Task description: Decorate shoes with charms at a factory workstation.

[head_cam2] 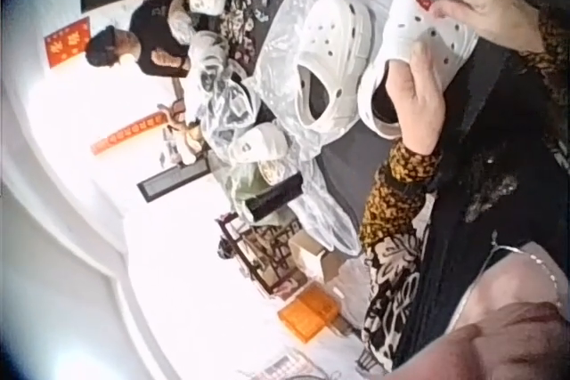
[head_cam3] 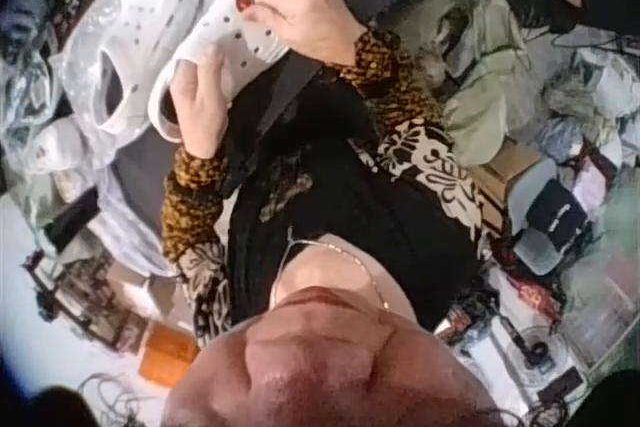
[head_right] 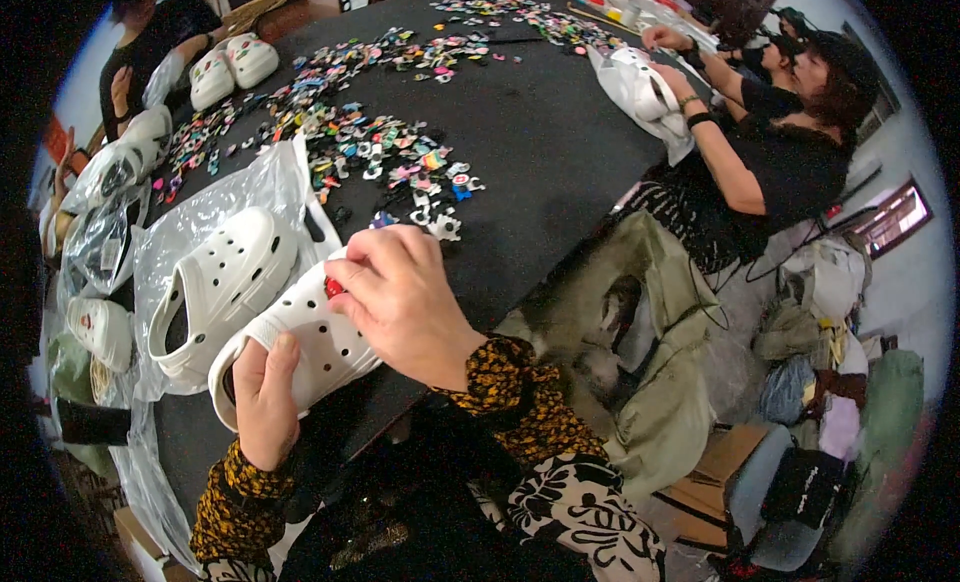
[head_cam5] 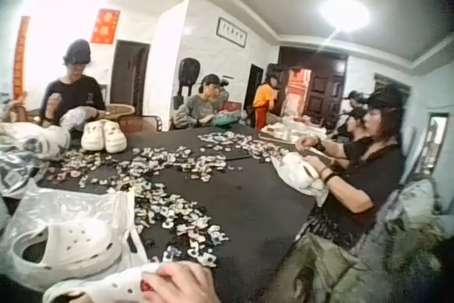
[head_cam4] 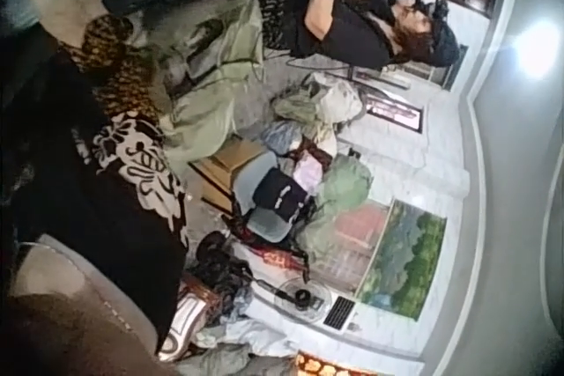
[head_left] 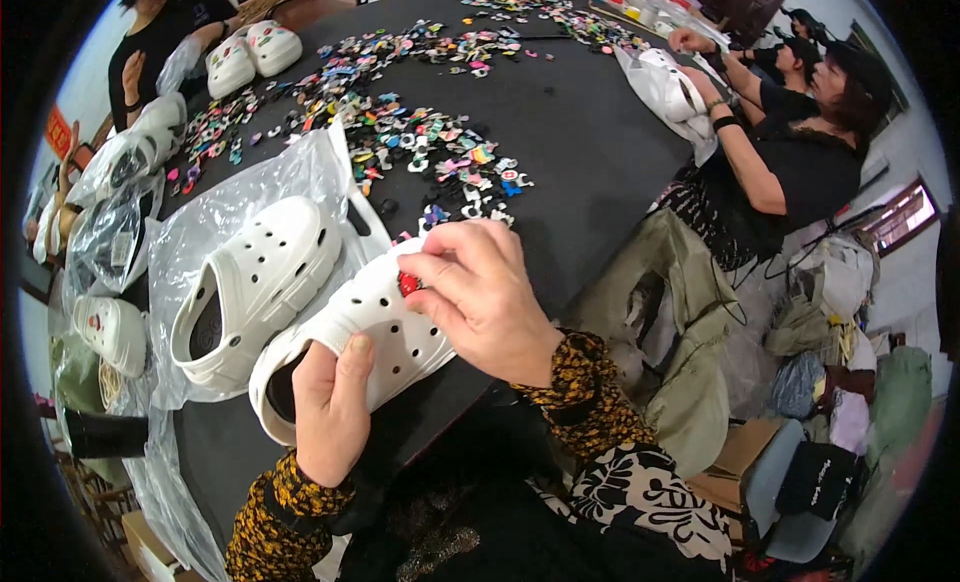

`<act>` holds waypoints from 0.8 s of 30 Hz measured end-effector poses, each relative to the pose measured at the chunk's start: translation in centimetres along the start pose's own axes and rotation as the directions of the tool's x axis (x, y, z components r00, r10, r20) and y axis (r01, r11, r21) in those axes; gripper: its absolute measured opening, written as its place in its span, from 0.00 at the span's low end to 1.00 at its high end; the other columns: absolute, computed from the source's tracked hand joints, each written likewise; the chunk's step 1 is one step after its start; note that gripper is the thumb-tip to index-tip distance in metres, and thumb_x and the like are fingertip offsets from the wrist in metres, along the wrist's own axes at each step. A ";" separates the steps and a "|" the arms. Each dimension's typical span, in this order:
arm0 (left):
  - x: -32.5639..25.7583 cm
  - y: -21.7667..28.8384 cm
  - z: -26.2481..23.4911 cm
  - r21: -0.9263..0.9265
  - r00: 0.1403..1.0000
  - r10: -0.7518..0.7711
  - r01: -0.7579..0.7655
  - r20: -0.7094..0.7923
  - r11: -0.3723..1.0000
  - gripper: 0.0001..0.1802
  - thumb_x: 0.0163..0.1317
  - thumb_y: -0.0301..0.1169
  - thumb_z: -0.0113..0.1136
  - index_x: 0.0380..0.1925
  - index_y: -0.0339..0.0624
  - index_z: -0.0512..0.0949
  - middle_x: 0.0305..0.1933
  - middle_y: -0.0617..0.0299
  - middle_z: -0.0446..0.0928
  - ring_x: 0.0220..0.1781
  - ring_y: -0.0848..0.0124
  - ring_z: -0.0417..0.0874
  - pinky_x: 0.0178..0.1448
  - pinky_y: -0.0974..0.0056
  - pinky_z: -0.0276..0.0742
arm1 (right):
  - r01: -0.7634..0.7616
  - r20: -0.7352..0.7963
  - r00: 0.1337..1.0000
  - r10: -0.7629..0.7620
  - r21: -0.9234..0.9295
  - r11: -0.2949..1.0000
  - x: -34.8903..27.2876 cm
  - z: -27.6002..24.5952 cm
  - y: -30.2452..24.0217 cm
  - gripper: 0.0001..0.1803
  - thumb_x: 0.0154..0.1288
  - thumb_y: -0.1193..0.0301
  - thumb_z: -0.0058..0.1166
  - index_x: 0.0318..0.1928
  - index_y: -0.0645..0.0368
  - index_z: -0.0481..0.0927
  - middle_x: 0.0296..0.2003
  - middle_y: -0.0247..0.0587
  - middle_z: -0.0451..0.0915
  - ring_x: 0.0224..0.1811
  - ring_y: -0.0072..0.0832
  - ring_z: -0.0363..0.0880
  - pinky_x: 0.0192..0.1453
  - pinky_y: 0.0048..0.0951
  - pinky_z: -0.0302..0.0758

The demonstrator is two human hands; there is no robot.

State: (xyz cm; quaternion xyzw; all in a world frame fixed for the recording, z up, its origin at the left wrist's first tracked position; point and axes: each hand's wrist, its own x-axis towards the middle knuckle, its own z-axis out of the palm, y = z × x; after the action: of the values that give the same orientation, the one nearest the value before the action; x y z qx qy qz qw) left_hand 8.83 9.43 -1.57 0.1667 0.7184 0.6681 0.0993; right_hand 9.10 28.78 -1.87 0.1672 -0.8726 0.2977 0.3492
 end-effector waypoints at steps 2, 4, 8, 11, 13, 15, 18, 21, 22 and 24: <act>-0.1 0.0 0.1 -0.006 1.000 0.002 -0.002 0.008 1.000 0.20 0.72 0.35 0.49 0.55 0.30 0.71 0.44 0.66 0.76 0.42 0.79 0.71 0.48 0.72 0.67 | 0.002 -0.015 1.000 -0.001 0.030 1.000 -0.1 0.0 0.0 0.18 0.46 0.76 0.67 0.42 0.57 0.82 0.40 0.34 0.74 0.46 0.34 0.69 0.52 0.34 0.66; -0.2 0.1 0.2 -0.028 0.999 -0.035 0.035 0.001 0.999 0.20 0.71 0.37 0.50 0.53 0.31 0.72 0.45 0.65 0.76 0.46 0.77 0.72 0.52 0.70 0.67 | 0.023 0.000 1.000 -0.023 0.018 1.000 -0.2 -0.2 0.2 0.19 0.45 0.77 0.67 0.42 0.56 0.83 0.40 0.33 0.74 0.47 0.34 0.69 0.53 0.34 0.66; 0.1 0.1 0.0 -0.030 0.999 -0.044 0.044 0.007 0.999 0.20 0.71 0.37 0.51 0.53 0.31 0.72 0.47 0.63 0.76 0.47 0.76 0.73 0.54 0.70 0.67 | 0.060 -0.027 0.998 -0.059 0.032 0.998 -0.2 0.2 0.8 0.20 0.46 0.77 0.67 0.44 0.56 0.83 0.40 0.33 0.74 0.46 0.34 0.70 0.53 0.33 0.67; 0.6 0.0 -0.7 -0.081 0.998 -0.052 0.049 -0.031 0.996 0.20 0.71 0.36 0.51 0.53 0.31 0.73 0.48 0.61 0.77 0.48 0.74 0.75 0.54 0.68 0.69 | 0.031 -0.095 0.995 -0.016 0.157 0.987 0.1 -0.6 1.8 0.17 0.50 0.73 0.64 0.44 0.56 0.81 0.40 0.35 0.73 0.46 0.35 0.70 0.53 0.36 0.65; 0.8 0.1 -2.0 -0.194 0.984 -0.098 0.069 -0.146 0.979 0.18 0.71 0.33 0.50 0.53 0.30 0.74 0.48 0.61 0.78 0.47 0.76 0.76 0.52 0.69 0.71 | -0.039 -0.178 0.982 0.067 0.152 0.988 0.6 -2.2 2.5 0.15 0.53 0.74 0.64 0.44 0.57 0.82 0.39 0.39 0.75 0.43 0.36 0.73 0.50 0.34 0.70; 1.1 1.2 -2.8 -0.364 0.966 -0.183 0.105 -0.185 0.926 0.18 0.70 0.33 0.50 0.52 0.27 0.73 0.48 0.55 0.79 0.48 0.71 0.80 0.54 0.66 0.74 | -0.125 -0.226 0.958 0.175 0.220 0.968 0.6 -3.3 3.9 0.13 0.55 0.77 0.63 0.42 0.59 0.83 0.40 0.40 0.76 0.44 0.36 0.75 0.49 0.33 0.72; 0.2 2.8 -4.6 -0.351 0.945 -0.170 0.064 -0.278 0.934 0.18 0.70 0.33 0.49 0.51 0.26 0.72 0.48 0.53 0.79 0.47 0.68 0.81 0.53 0.64 0.77 | -0.221 -0.185 0.946 0.268 0.238 0.946 0.4 -3.5 5.7 0.09 0.57 0.78 0.59 0.41 0.61 0.83 0.39 0.41 0.78 0.43 0.37 0.77 0.49 0.33 0.74; -1.2 3.7 -5.6 -0.335 0.938 -0.147 0.035 -0.314 0.942 0.18 0.70 0.33 0.49 0.50 0.27 0.73 0.49 0.52 0.78 0.48 0.68 0.81 0.53 0.64 0.77 | -0.181 -0.159 0.966 0.203 0.141 0.973 -0.8 -3.0 7.6 0.08 0.58 0.78 0.58 0.39 0.61 0.82 0.37 0.41 0.79 0.44 0.37 0.77 0.49 0.33 0.73; -1.6 3.3 -6.3 -0.336 0.932 -0.163 0.047 -0.324 0.941 0.18 0.70 0.32 0.50 0.51 0.26 0.72 0.51 0.51 0.78 0.50 0.68 0.80 0.54 0.64 0.77 | -0.178 -0.113 0.975 0.193 0.131 0.975 -0.8 -2.9 7.8 0.07 0.58 0.77 0.57 0.38 0.61 0.82 0.37 0.41 0.80 0.44 0.37 0.77 0.50 0.34 0.72; -2.2 2.6 -6.4 -0.365 0.935 -0.188 0.069 -0.300 0.929 0.20 0.69 0.32 0.51 0.54 0.26 0.70 0.52 0.50 0.77 0.52 0.67 0.79 0.58 0.63 0.74 | -0.224 -0.026 0.973 0.228 0.115 0.968 -1.1 -2.6 8.0 0.07 0.59 0.76 0.57 0.38 0.59 0.83 0.37 0.41 0.80 0.44 0.37 0.77 0.51 0.35 0.72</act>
State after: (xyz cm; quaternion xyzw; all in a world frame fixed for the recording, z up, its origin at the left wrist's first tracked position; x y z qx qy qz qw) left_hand 8.81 2.76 1.37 -0.0157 0.6046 0.7948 0.0498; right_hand 7.19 36.70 -4.35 0.0800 -0.8612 0.3868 0.3199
